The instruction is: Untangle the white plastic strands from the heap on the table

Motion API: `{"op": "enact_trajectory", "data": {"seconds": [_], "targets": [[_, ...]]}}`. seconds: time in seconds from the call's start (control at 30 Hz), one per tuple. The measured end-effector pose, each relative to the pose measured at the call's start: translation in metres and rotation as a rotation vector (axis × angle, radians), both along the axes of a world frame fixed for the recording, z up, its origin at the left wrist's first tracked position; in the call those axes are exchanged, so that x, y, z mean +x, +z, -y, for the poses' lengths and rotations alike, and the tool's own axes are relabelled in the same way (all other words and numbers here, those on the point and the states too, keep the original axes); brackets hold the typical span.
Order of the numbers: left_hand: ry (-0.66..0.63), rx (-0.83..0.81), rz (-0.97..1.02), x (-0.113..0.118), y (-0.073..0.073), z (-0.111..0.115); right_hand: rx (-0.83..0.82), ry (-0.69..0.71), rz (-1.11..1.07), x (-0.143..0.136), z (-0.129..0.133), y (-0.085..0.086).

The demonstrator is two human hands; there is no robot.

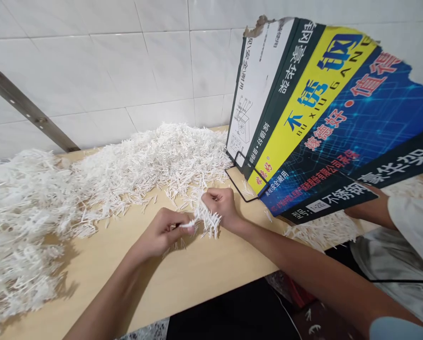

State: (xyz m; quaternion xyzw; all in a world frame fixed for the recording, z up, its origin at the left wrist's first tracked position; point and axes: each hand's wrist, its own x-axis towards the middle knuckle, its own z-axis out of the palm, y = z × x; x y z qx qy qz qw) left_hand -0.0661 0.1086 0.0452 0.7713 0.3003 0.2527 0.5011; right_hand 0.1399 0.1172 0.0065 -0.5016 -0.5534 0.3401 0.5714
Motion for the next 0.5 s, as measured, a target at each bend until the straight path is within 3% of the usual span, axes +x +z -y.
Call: {"op": "enact_trajectory", "data": {"seconds": [0.1,0.13,0.17,0.2,0.27,0.33,0.4,0.5], "targets": [[-0.586,-0.192,0.256,-0.031,0.005,-0.005,-0.077,-0.028,-0.106,-0.001,0.0,0.001],[-0.679,-0.229,0.351,-0.039,0.006,-0.008,-0.085,-0.028,-0.132,-0.001,-0.001,0.002],[-0.649,-0.246,0.439,-0.044,0.006,-0.01,-0.08,-0.021,-0.151,-0.002,-0.002,0.003],[-0.509,-0.239,0.519,-0.047,0.006,-0.013,-0.061,-0.009,-0.157,-0.002,-0.003,0.004],[-0.088,-0.195,0.548,-0.043,0.004,-0.019,-0.028,0.016,-0.164,-0.001,-0.004,0.005],[0.258,-0.105,0.418,-0.029,-0.001,-0.024,-0.027,0.032,-0.197,0.001,-0.005,0.007],[0.39,0.028,0.2,-0.014,-0.008,-0.025,-0.034,0.087,-0.223,0.005,-0.005,0.008],[0.433,0.256,-0.067,0.004,-0.019,-0.019,-0.051,0.167,-0.241,0.009,-0.004,0.007]]}}
